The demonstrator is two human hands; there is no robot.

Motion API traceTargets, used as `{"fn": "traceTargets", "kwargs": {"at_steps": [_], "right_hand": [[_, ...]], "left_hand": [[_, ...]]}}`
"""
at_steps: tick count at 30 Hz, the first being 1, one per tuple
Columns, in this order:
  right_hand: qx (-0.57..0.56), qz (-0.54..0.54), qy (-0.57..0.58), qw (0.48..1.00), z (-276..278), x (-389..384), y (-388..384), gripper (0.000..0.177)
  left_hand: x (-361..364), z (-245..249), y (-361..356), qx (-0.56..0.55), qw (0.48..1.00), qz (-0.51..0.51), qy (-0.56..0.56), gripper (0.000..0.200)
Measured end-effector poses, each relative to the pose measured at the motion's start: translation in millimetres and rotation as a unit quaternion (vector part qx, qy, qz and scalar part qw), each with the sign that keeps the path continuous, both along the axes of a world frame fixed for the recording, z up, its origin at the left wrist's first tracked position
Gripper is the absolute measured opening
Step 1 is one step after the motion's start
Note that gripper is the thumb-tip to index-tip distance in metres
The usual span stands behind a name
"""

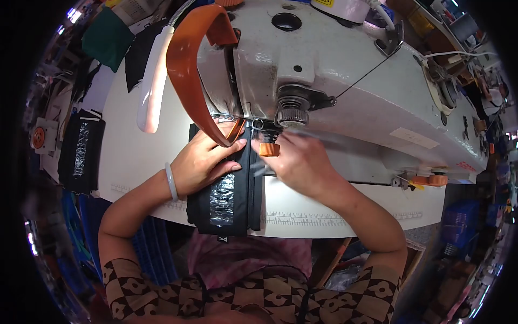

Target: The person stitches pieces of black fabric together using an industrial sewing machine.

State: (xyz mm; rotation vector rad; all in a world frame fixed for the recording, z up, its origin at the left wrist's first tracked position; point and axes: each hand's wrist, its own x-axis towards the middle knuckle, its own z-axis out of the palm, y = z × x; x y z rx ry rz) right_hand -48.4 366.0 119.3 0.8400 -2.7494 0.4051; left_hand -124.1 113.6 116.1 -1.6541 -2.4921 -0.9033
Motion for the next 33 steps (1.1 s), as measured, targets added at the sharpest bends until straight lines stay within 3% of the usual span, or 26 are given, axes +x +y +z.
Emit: {"fn": "traceTargets", "kwargs": {"at_steps": [5,10,14,18,20,22,24,25,26,27,28,30,33], "right_hand": [[-0.020,0.009,-0.037,0.999,7.4,5.9,-0.3,0.035],[-0.007,-0.016,-0.010,1.000,-0.7,-3.3,2.2,0.037],[0.038,-0.059,-0.083,0.994,-9.2,-9.5,6.2,0.042],[0.027,-0.072,-0.044,0.996,-3.5,-9.6,4.0,0.044],[-0.043,-0.111,-0.101,0.988,-1.9,-5.3,6.5,0.045],[-0.076,-0.126,-0.127,0.981,3.2,-1.0,11.3,0.046],[-0.043,-0.179,-0.200,0.962,22.3,2.9,17.9,0.036],[-0.035,-0.189,-0.219,0.957,28.6,-0.8,20.9,0.036],[-0.026,-0.199,-0.238,0.950,35.0,-4.5,23.8,0.036],[0.073,-0.234,-0.307,0.920,39.7,-17.9,26.5,0.042],[0.172,-0.263,-0.370,0.874,41.3,-26.8,28.0,0.049],[0.177,-0.249,-0.354,0.884,23.3,-32.1,41.9,0.049],[0.173,-0.255,-0.290,0.906,5.9,-58.3,62.7,0.048]], "left_hand": [[-3.6,0.8,1.1,-0.011,1.000,-0.005,0.007,0.042],[-16.5,1.7,4.9,-0.023,1.000,0.001,0.007,0.038],[-36.0,0.5,8.1,-0.033,0.999,0.009,0.024,0.037],[-47.0,1.0,12.1,-0.025,0.997,0.015,0.068,0.035],[-50.0,3.5,11.2,-0.020,0.996,0.019,0.086,0.035],[-52.9,8.1,8.9,-0.025,0.999,0.007,0.032,0.032],[-60.1,11.9,9.6,-0.025,1.000,0.008,0.008,0.030],[-66.6,13.2,14.3,0.055,0.987,0.080,-0.127,0.027],[-84.5,9.7,17.1,0.071,0.979,0.126,-0.140,0.029],[-102.2,6.3,19.8,0.089,0.969,0.171,-0.155,0.031],[-136.6,-8.6,21.0,0.042,0.979,0.191,-0.049,0.037],[-183.4,-56.3,45.6,0.019,0.937,0.333,0.101,0.056],[-210.6,-63.0,70.1,-0.051,0.915,0.394,0.064,0.073]]}}
